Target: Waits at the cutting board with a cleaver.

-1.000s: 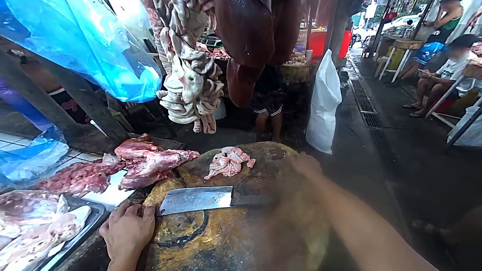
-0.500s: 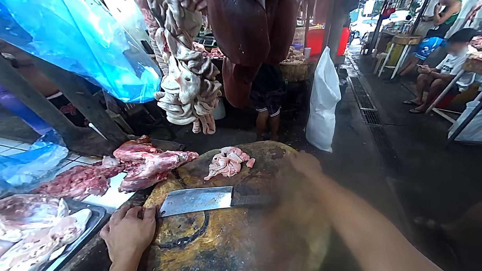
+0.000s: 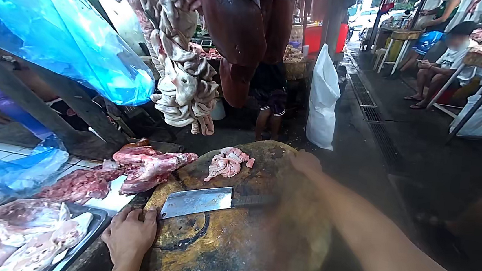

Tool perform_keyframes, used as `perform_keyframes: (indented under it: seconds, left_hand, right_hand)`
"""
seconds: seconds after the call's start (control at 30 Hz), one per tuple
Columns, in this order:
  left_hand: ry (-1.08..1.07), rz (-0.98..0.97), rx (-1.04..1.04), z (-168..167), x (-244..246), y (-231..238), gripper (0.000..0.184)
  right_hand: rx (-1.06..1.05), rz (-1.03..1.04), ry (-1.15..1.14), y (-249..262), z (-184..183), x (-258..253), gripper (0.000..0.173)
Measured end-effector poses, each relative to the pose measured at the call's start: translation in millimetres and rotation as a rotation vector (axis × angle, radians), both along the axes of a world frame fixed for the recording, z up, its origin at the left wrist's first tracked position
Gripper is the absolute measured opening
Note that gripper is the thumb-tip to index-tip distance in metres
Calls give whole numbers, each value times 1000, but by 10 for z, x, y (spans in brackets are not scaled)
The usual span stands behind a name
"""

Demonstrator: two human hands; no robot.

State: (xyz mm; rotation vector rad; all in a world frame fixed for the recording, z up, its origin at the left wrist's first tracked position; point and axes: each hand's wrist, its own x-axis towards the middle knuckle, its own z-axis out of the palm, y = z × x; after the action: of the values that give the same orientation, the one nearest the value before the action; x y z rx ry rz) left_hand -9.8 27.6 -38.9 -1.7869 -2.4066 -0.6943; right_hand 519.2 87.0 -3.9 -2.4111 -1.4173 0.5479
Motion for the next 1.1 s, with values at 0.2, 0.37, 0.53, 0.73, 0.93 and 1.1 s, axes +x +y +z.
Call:
perform_keyframes:
  seconds: [0.2, 0.37, 0.53, 0.73, 0.93, 1.1]
  left_hand:
    - [-9, 4, -7, 14, 20, -8, 58]
    - [-15, -16, 1, 37, 25, -27, 59]
    - [-12, -14, 2, 26, 21, -20, 58]
    - [-14, -20, 14, 13, 20, -25, 59]
    - [-19, -25, 5, 17, 13, -31, 59]
    - [-21, -22, -4, 23, 14, -43, 59]
  right_hand:
    - [3, 2, 7, -2, 4, 5, 82]
    - [1, 6, 12, -12, 30, 0, 82]
    - [10, 7, 28, -21, 28, 7, 83]
    - [-5, 6, 26, -46, 69, -4, 82]
    - [-6, 7, 29, -44, 63, 1, 81]
    - [2, 15, 23, -37, 44, 6, 82]
